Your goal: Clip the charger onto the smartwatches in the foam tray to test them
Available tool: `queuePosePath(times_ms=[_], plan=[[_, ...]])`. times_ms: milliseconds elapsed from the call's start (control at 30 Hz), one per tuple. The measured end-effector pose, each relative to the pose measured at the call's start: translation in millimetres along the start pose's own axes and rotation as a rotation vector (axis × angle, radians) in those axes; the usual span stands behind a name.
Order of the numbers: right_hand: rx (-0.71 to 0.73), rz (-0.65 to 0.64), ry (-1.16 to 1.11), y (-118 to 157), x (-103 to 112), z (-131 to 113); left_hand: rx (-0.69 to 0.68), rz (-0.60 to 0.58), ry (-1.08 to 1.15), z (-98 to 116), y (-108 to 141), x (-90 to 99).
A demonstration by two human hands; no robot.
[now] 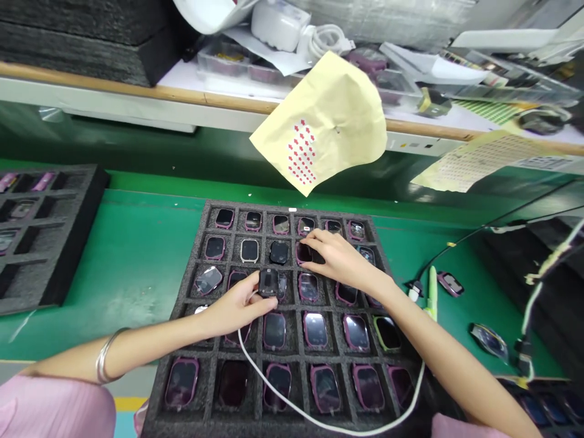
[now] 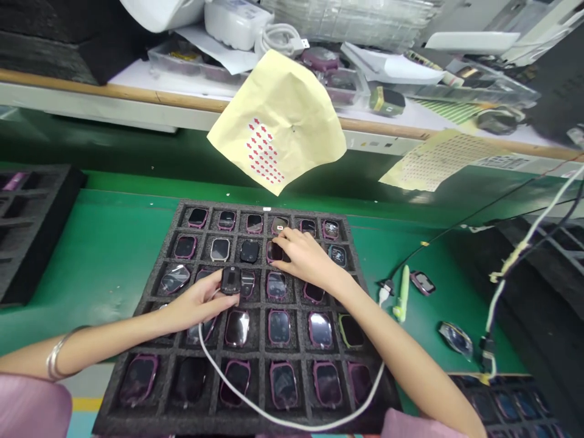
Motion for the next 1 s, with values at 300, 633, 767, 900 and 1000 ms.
queuePosePath(times_ms=[300, 633, 767, 900, 1000], plan=[[-0.008, 0.216, -0.271, -5, 22, -42, -0.023, -0.060, 0.047, 5, -1, 6.0], [0.176, 0.259, -0.198, -21, -9, -93, -0.031, 0.111, -0.014, -4, -1, 5.7], [0.186, 0.233, -0.243, -13, -4, -78, -0.046, 0.072, 0.080, 4, 1, 5.0], [-0.026, 0.315, -0.044, 11, 4, -36, -0.043, 0.013, 0.134, 9, 3, 4.5], [-0.136, 0.219, 0.214, 28, -5, -10, -0.035, 0.009, 0.127, 9, 3, 4.5]])
Point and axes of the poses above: each hand's wrist, its own y-axis away from the middle knuckle, its own x-axis out of the back of the hand, z = x × y, the point moved 4 cm from there along -y, towards the middle knuckle, and after that the axes turned 11 degrees about x, right-handed, at the moved point
